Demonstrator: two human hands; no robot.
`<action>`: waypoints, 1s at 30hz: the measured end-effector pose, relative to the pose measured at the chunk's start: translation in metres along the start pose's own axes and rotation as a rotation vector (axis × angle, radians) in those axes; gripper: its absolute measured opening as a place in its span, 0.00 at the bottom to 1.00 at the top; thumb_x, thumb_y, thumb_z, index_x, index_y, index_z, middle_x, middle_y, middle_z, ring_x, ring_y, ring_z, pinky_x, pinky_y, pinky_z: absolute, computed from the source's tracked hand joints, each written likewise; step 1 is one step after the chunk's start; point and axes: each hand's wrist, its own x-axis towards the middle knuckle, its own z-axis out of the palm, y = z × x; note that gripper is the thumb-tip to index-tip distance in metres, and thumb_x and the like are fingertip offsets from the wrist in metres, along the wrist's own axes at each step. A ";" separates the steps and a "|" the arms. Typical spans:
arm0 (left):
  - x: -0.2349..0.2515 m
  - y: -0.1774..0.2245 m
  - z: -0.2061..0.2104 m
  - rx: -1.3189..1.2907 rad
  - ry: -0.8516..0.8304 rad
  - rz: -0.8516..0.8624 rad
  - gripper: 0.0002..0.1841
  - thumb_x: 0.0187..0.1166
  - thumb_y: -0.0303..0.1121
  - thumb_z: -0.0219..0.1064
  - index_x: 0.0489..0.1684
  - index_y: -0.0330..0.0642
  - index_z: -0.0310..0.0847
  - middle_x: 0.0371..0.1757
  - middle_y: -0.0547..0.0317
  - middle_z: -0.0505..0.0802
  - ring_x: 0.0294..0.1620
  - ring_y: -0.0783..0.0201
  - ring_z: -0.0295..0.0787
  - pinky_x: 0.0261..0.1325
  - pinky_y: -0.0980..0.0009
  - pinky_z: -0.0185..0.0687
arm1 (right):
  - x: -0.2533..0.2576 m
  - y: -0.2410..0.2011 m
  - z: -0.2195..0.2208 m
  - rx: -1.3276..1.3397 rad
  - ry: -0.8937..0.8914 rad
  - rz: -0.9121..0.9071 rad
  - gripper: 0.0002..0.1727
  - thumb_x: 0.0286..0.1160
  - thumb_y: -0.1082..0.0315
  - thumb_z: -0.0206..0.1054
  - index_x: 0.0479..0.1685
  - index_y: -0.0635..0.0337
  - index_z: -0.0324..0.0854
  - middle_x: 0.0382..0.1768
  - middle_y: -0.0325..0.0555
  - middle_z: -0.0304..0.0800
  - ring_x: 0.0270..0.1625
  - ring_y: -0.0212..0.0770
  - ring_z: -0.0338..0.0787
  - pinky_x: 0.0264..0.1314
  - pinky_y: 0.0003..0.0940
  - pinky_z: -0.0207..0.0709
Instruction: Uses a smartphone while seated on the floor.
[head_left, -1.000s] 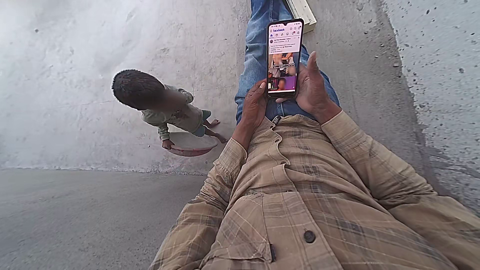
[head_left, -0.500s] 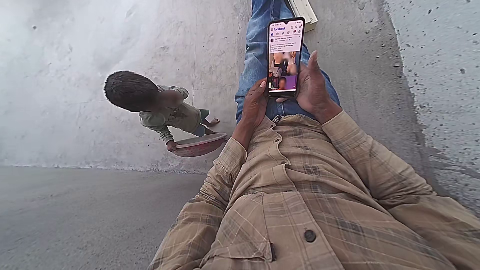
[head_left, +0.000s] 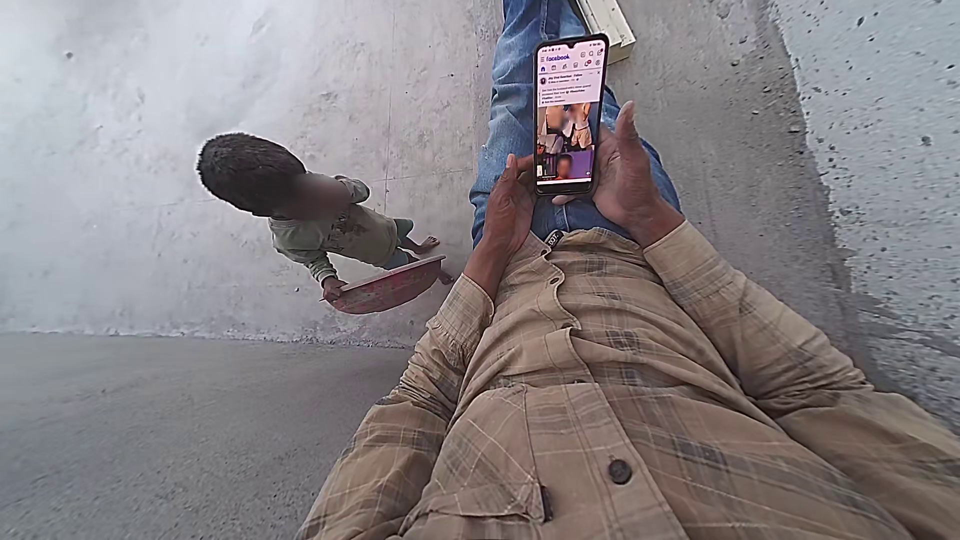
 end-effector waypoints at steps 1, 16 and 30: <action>0.000 0.000 0.000 -0.002 0.000 -0.001 0.31 0.94 0.54 0.32 0.67 0.42 0.78 0.60 0.58 0.90 0.61 0.66 0.86 0.69 0.68 0.79 | 0.000 0.000 0.000 -0.003 -0.003 -0.003 0.42 0.82 0.27 0.32 0.83 0.47 0.59 0.67 0.45 0.84 0.61 0.47 0.91 0.39 0.45 0.92; 0.000 -0.001 -0.002 0.002 -0.021 0.003 0.33 0.94 0.54 0.28 0.68 0.42 0.77 0.62 0.55 0.89 0.63 0.64 0.86 0.69 0.66 0.79 | 0.002 0.002 -0.003 0.002 0.000 0.018 0.44 0.81 0.26 0.32 0.83 0.50 0.58 0.65 0.48 0.84 0.58 0.48 0.92 0.39 0.46 0.92; -0.001 -0.001 -0.002 0.015 -0.039 0.028 0.38 0.91 0.58 0.24 0.70 0.43 0.77 0.64 0.56 0.88 0.65 0.63 0.85 0.71 0.66 0.78 | 0.002 0.002 -0.003 0.010 -0.003 0.019 0.45 0.80 0.26 0.33 0.84 0.49 0.56 0.68 0.48 0.83 0.60 0.49 0.91 0.39 0.46 0.92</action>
